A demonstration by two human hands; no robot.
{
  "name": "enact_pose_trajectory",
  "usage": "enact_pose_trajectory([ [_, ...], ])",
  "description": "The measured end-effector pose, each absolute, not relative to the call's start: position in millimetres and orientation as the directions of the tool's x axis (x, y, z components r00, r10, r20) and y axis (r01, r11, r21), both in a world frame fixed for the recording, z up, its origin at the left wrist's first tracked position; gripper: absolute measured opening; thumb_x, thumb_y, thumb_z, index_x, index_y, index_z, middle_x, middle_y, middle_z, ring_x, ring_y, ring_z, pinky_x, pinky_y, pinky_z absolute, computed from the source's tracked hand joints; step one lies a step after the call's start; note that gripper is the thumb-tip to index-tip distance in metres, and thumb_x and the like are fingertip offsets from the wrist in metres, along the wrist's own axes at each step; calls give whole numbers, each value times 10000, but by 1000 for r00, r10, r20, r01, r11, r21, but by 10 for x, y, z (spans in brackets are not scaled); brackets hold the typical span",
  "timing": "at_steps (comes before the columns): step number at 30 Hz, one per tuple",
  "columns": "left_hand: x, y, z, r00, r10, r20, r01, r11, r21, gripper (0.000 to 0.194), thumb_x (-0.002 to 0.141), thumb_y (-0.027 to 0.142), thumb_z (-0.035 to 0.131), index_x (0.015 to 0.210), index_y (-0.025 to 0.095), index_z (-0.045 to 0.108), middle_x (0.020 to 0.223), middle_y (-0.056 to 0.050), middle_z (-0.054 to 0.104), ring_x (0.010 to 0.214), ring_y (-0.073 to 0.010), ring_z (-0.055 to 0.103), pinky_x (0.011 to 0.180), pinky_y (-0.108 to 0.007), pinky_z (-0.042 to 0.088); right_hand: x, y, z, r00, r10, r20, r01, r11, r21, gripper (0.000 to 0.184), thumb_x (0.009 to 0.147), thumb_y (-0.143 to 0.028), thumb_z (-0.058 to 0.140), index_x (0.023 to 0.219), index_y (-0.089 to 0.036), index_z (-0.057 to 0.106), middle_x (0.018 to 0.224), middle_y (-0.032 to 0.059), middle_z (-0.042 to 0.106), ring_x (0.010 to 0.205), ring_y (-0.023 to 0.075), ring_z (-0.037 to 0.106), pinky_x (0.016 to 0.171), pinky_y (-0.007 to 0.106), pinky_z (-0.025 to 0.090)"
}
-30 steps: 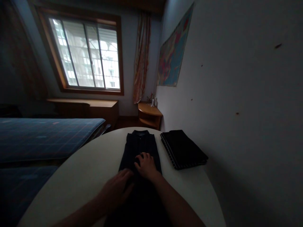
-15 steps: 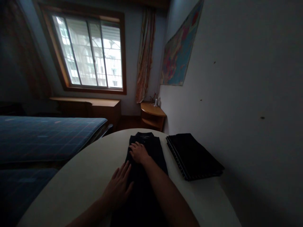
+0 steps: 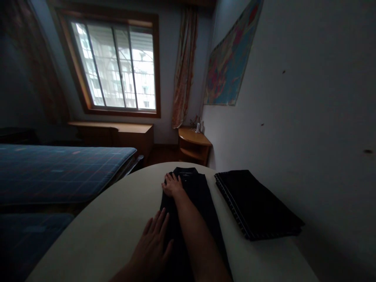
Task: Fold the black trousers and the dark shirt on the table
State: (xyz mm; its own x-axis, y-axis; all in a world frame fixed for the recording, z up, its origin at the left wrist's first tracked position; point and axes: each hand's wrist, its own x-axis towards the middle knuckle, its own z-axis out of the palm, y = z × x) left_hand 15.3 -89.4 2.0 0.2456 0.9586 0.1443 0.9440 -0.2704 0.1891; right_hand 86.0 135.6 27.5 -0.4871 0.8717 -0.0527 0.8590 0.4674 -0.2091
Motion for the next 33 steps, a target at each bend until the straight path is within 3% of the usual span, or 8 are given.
enact_pose_trajectory([
  [6, 165, -893, 132, 223, 972, 71, 953, -233, 192, 692, 957, 416, 380, 1544, 73, 254, 1598, -138, 117, 1481, -316, 95, 1199, -541, 212, 999, 1145, 370, -566, 824, -17, 811, 553, -192, 639, 1014, -511, 270, 1547, -160, 303, 1628, 55, 186, 1504, 266, 104, 1207, 493, 58],
  [11, 157, -867, 138, 218, 971, 98, 960, -231, 156, 688, 962, 438, 359, 1529, 54, 298, 1595, -148, 152, 1483, -314, 134, 1200, -552, 195, 1389, 689, 451, -612, 789, 54, 775, 612, -159, 584, 1026, -511, 271, 1509, -206, 393, 1603, 74, 273, 1494, 271, 161, 1195, 510, 107],
  [19, 134, -855, 156, 232, 965, 126, 964, -245, 103, 672, 962, 430, 359, 1501, 29, 356, 1587, -171, 205, 1477, -310, 212, 1196, -533, 210, 2131, 32, 294, -370, 929, 1, 915, 365, -175, 646, 994, -590, 318, 1544, -252, 326, 1618, 102, 204, 1489, 331, 156, 1178, 536, 152],
  [24, 127, -795, 178, 218, 970, 105, 971, -226, 71, 675, 965, 435, 351, 1504, 27, 350, 1587, -176, 225, 1480, -304, 209, 1202, -510, 191, 2199, -37, 192, -390, 919, 49, 899, 392, -193, 665, 1002, -595, 270, 1551, -221, 307, 1622, 87, 195, 1502, 290, 111, 1197, 502, 97],
  [33, -78, -285, 182, 264, 956, 126, 962, -270, 39, 647, 977, 443, 368, 1490, 50, 377, 1586, -183, 253, 1472, -304, 247, 1190, -494, 203, 1993, 327, 201, -302, 947, 107, 913, 319, -254, 567, 1022, -514, 284, 1510, -248, 395, 1609, 86, 258, 1496, 283, 146, 1188, 497, 104],
])
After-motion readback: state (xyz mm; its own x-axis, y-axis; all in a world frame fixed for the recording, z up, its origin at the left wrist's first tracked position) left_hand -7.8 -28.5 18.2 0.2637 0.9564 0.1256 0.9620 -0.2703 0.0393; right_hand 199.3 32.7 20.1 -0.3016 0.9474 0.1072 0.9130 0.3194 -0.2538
